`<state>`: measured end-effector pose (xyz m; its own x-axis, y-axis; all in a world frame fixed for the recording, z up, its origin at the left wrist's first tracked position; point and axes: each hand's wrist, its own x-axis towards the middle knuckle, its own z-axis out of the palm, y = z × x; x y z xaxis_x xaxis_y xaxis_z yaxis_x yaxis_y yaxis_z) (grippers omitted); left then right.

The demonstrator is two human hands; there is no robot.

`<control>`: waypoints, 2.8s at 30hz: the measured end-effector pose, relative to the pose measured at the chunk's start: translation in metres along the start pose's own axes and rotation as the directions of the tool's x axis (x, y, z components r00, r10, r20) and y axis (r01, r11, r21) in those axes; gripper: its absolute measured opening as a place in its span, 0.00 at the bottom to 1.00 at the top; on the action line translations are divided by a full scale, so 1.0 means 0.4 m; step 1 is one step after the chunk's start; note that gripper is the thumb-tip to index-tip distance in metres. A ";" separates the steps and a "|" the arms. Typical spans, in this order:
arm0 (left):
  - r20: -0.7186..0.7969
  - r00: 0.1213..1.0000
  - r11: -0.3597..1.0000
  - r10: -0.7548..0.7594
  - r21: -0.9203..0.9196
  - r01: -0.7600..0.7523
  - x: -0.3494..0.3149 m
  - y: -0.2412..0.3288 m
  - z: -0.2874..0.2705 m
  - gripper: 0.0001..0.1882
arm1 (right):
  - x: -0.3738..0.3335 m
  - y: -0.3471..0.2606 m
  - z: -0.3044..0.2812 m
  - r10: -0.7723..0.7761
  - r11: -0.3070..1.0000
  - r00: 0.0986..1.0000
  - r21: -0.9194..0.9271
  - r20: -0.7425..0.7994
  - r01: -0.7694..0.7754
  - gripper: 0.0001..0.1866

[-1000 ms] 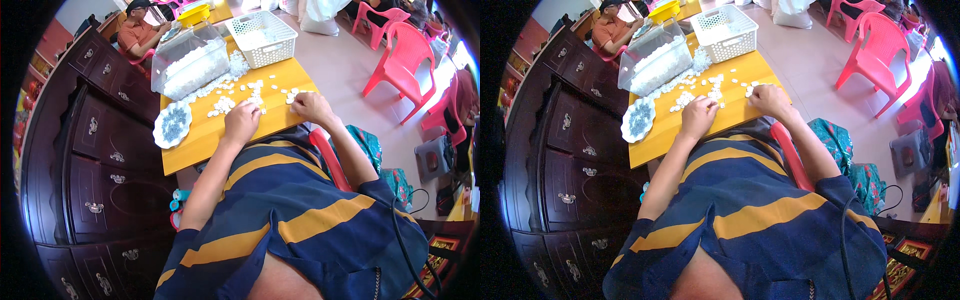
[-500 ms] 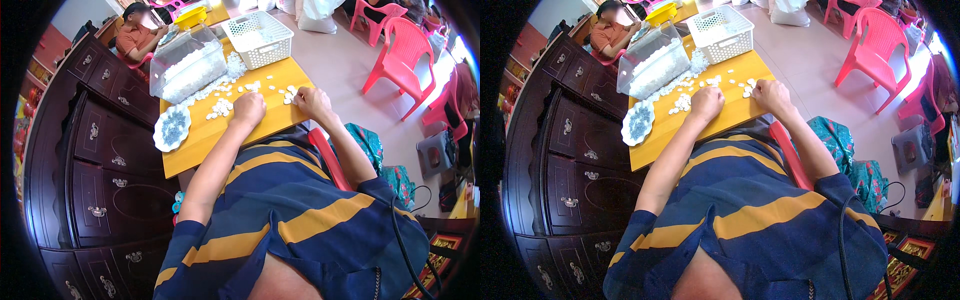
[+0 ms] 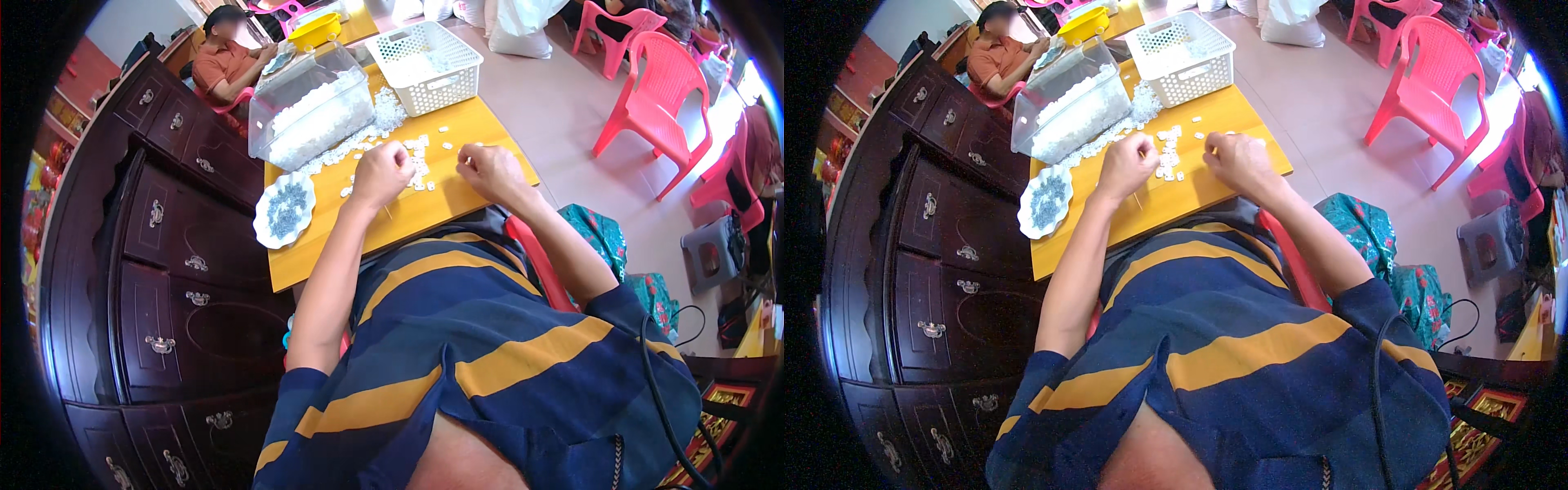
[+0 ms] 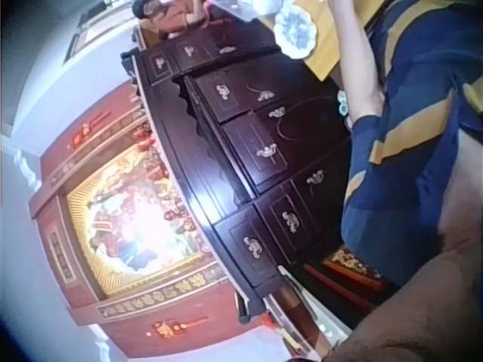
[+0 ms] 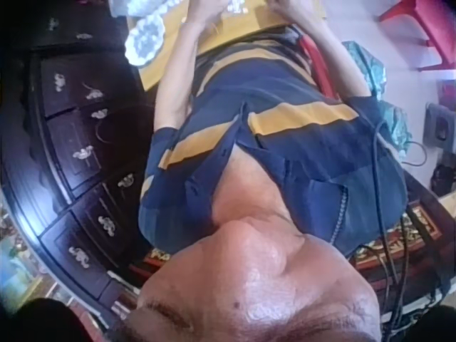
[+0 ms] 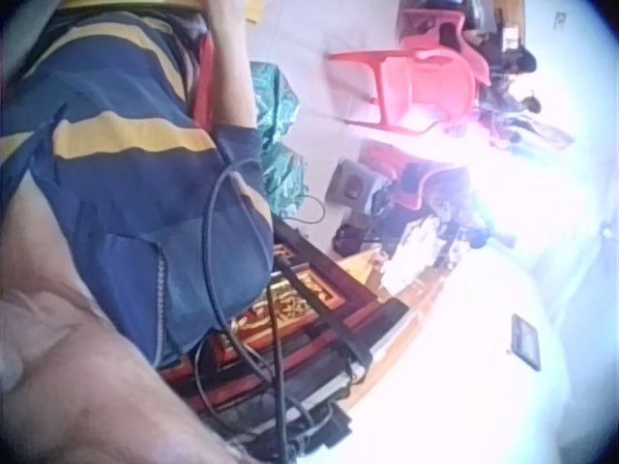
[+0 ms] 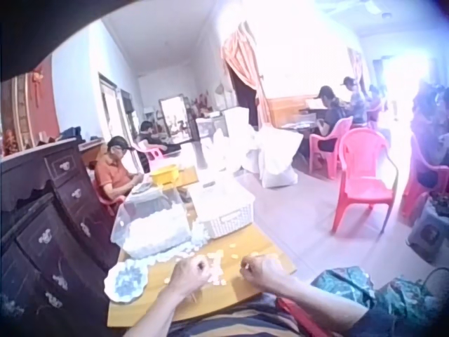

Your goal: The person assembles small white plastic components by hand on a table, picking them up and fitting them together.

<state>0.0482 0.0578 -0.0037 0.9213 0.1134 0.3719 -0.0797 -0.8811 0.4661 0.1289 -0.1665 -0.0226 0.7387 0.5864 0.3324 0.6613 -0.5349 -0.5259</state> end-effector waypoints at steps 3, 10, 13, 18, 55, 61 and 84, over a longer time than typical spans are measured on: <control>-0.046 0.997 0.969 -0.059 -0.242 0.047 -0.051 -0.029 -0.022 0.05 | 0.013 -0.054 0.037 -0.064 0.998 0.993 -0.018 0.098 0.066 0.12; 0.110 0.944 0.538 -0.310 -0.799 0.269 -0.156 -0.062 0.010 0.01 | 0.044 -0.070 0.135 -0.161 0.977 0.972 -0.112 0.170 0.181 0.12; 0.087 0.939 0.484 -0.334 -0.839 0.250 -0.174 -0.071 0.020 0.03 | 0.051 -0.069 0.142 -0.142 0.980 0.975 -0.115 0.173 0.163 0.11; 0.149 0.912 0.465 -0.382 -0.822 0.329 -0.188 -0.075 0.022 0.06 | 0.050 -0.064 0.150 -0.098 0.992 0.983 -0.064 0.155 0.109 0.12; 0.126 0.957 0.466 -0.263 -0.851 0.240 -0.193 -0.002 0.032 0.03 | -0.035 -0.102 0.126 0.022 0.392 0.862 0.789 0.506 -0.474 0.09; 0.119 0.961 0.487 -0.251 -0.842 0.232 -0.193 -0.008 0.035 0.04 | -0.033 -0.089 0.143 0.014 0.419 0.892 0.807 0.451 -0.415 0.08; 0.132 0.950 0.531 -0.282 -0.804 0.269 -0.193 -0.011 0.041 0.06 | -0.034 -0.092 0.145 -0.049 0.566 0.934 0.780 0.355 -0.267 0.11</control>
<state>-0.0163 0.0454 -0.0475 0.9483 0.2954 0.1158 -0.1000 -0.0681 0.9927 0.0870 -0.1193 -0.0531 0.6112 0.7893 0.0583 0.0752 0.0154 -0.9970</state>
